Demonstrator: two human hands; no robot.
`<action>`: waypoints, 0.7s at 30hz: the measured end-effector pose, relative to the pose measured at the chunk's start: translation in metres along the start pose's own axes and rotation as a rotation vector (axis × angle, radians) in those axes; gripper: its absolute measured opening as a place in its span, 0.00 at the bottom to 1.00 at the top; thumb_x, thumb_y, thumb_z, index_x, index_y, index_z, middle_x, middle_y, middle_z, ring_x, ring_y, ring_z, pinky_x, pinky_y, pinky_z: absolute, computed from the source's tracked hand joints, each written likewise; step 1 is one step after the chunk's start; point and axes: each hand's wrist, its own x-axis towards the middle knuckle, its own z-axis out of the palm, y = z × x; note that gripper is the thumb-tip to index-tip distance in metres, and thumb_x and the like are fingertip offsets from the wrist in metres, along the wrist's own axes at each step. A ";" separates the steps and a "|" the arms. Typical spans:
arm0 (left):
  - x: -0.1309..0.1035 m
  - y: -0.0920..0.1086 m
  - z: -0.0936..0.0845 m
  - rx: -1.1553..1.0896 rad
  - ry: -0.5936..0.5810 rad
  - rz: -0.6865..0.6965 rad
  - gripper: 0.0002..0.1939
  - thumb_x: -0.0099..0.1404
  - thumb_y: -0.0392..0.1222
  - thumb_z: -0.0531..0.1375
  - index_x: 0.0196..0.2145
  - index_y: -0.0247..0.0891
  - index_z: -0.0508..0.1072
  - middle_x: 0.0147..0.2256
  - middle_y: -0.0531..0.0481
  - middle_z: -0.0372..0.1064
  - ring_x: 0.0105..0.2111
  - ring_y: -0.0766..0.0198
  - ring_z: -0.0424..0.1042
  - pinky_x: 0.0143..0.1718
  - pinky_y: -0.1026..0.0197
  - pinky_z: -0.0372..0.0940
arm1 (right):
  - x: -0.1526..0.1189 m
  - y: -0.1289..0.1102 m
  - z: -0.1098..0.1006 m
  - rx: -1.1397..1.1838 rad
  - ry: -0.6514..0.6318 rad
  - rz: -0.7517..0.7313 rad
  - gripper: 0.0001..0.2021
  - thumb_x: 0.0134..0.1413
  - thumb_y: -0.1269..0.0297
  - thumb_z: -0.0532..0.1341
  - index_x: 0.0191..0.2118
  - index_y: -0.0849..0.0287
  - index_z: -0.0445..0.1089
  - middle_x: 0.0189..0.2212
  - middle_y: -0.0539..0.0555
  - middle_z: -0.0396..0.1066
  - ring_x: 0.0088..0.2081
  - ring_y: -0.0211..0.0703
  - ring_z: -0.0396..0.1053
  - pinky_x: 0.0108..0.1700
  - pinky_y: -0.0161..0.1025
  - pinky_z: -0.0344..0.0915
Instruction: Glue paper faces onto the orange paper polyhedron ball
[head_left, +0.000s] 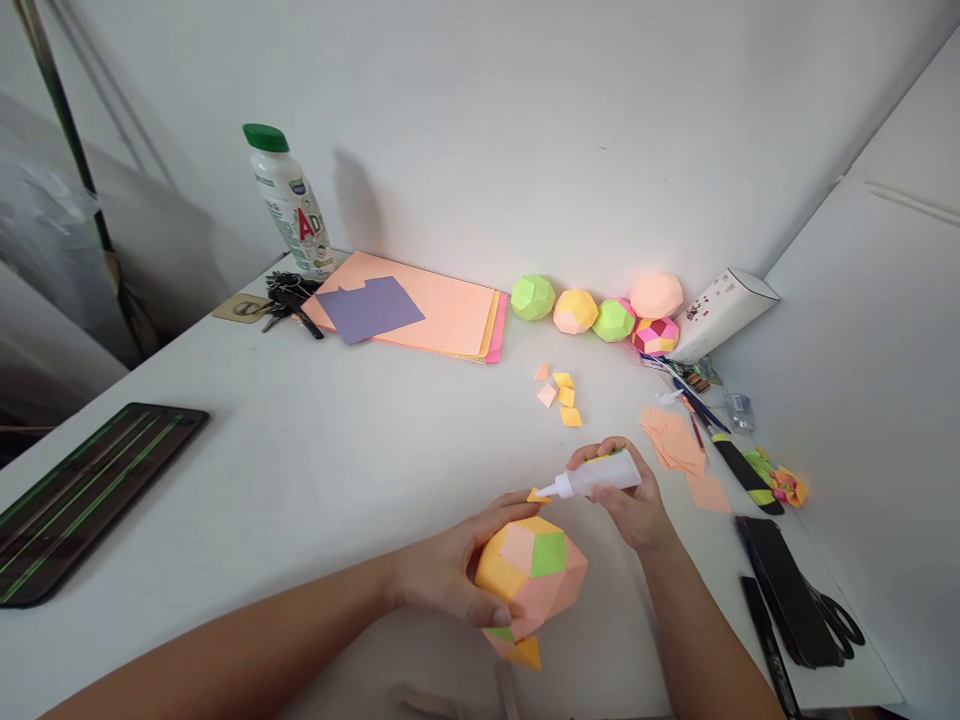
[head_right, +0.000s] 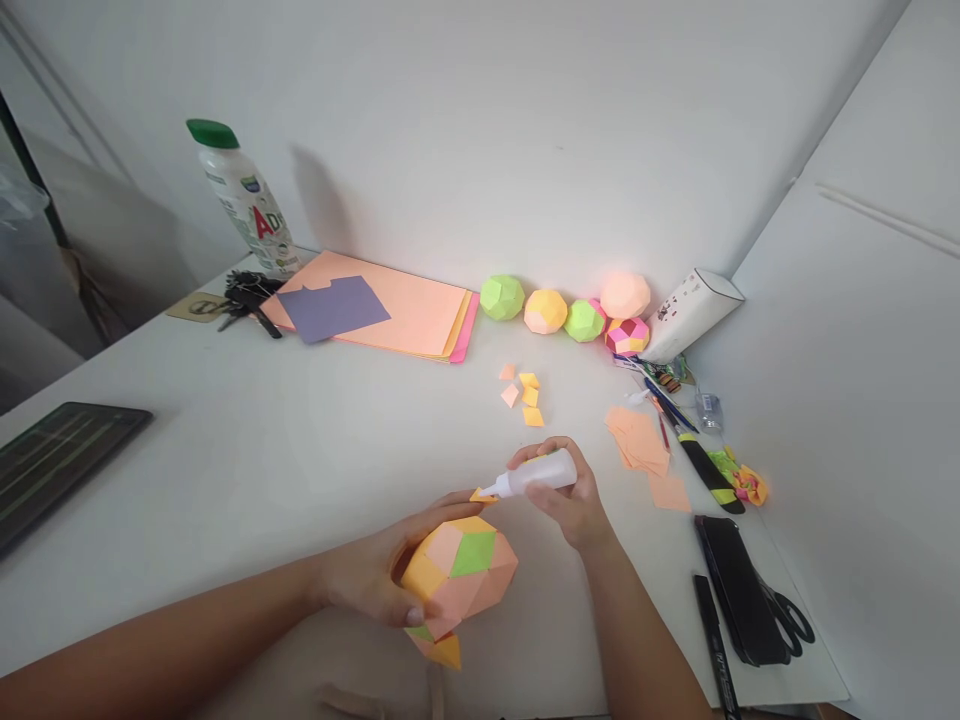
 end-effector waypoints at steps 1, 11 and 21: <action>0.000 -0.001 0.000 0.035 0.007 -0.005 0.49 0.47 0.55 0.68 0.62 0.47 0.52 0.65 0.45 0.34 0.63 0.37 0.40 0.60 0.39 0.47 | -0.001 -0.001 0.002 -0.022 0.013 -0.026 0.15 0.48 0.59 0.66 0.38 0.52 0.61 0.34 0.55 0.73 0.33 0.46 0.68 0.30 0.41 0.64; 0.004 0.014 0.001 0.126 -0.018 0.003 0.49 0.47 0.59 0.67 0.62 0.43 0.53 0.63 0.43 0.41 0.63 0.37 0.41 0.60 0.39 0.46 | -0.009 -0.002 0.016 -0.061 0.068 -0.164 0.13 0.51 0.59 0.66 0.40 0.51 0.63 0.37 0.54 0.73 0.40 0.46 0.69 0.37 0.42 0.67; 0.003 0.013 0.001 0.144 -0.023 0.009 0.47 0.47 0.54 0.67 0.61 0.45 0.55 0.63 0.44 0.42 0.63 0.38 0.41 0.61 0.39 0.45 | -0.013 -0.003 0.025 -0.114 0.052 -0.217 0.14 0.51 0.60 0.65 0.41 0.51 0.62 0.37 0.55 0.72 0.41 0.47 0.69 0.40 0.46 0.67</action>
